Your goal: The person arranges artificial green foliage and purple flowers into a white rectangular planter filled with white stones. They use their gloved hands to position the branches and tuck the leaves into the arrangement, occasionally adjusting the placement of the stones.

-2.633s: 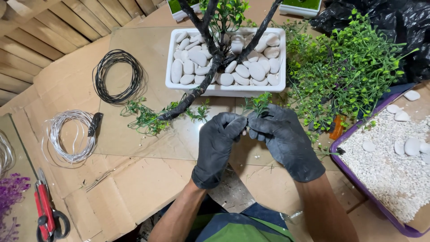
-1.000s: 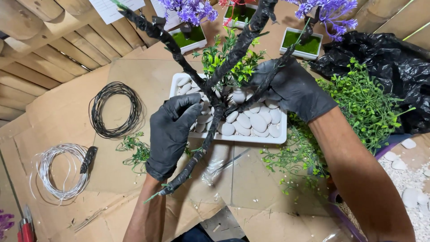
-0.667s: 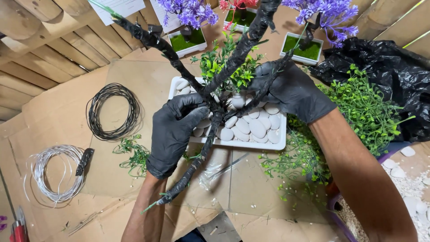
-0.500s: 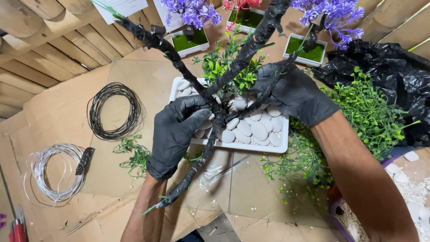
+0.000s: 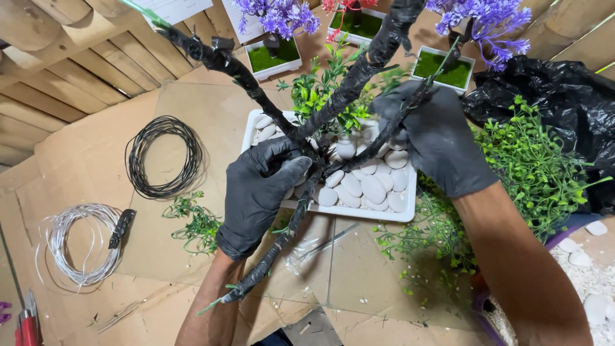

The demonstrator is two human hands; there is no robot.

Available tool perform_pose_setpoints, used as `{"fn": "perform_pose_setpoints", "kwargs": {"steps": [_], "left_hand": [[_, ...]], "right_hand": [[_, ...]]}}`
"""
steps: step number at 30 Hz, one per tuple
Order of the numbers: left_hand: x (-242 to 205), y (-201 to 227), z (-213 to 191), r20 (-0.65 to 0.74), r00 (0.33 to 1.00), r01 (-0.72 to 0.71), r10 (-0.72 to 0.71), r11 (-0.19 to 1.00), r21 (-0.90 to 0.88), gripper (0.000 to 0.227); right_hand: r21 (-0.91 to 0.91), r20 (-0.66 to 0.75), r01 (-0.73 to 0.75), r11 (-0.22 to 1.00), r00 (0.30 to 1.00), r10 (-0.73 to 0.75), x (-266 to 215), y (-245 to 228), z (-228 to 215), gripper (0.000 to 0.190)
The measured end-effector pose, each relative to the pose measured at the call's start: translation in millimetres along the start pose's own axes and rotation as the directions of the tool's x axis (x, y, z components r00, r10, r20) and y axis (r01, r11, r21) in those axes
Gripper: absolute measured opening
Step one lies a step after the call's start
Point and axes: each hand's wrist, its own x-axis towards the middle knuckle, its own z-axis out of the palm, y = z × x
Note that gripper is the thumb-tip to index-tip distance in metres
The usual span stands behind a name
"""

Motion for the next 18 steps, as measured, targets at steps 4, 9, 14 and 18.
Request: {"fn": "perform_pose_setpoints", "kwargs": {"steps": [4, 9, 14, 18], "left_hand": [[-4.1, 9.4, 2.6, -0.009, 1.0, -0.023, 0.022, 1.0, -0.013, 0.018], [-7.4, 15.8, 0.6, 0.035, 0.989, -0.151, 0.147, 0.974, 0.171, 0.012], [-7.2, 13.0, 0.5, 0.016, 0.989, -0.146, 0.146, 0.975, 0.166, 0.008], [-6.5, 11.3, -2.5, 0.017, 0.989, -0.146, 0.145, 0.966, 0.212, 0.013]], "right_hand": [[-0.117, -0.129, 0.273, 0.955, 0.949, -0.287, -70.1, -19.1, 17.2, 0.006], [-0.294, -0.322, 0.492, 0.82, 0.756, -0.569, -139.2, -23.1, 44.6, 0.016], [-0.563, -0.317, 0.244, 0.789, 0.818, -0.48, -142.4, -40.0, 55.3, 0.015], [0.021, -0.568, 0.427, 0.904, 0.749, -0.341, -117.3, -28.2, 29.6, 0.015]]}}
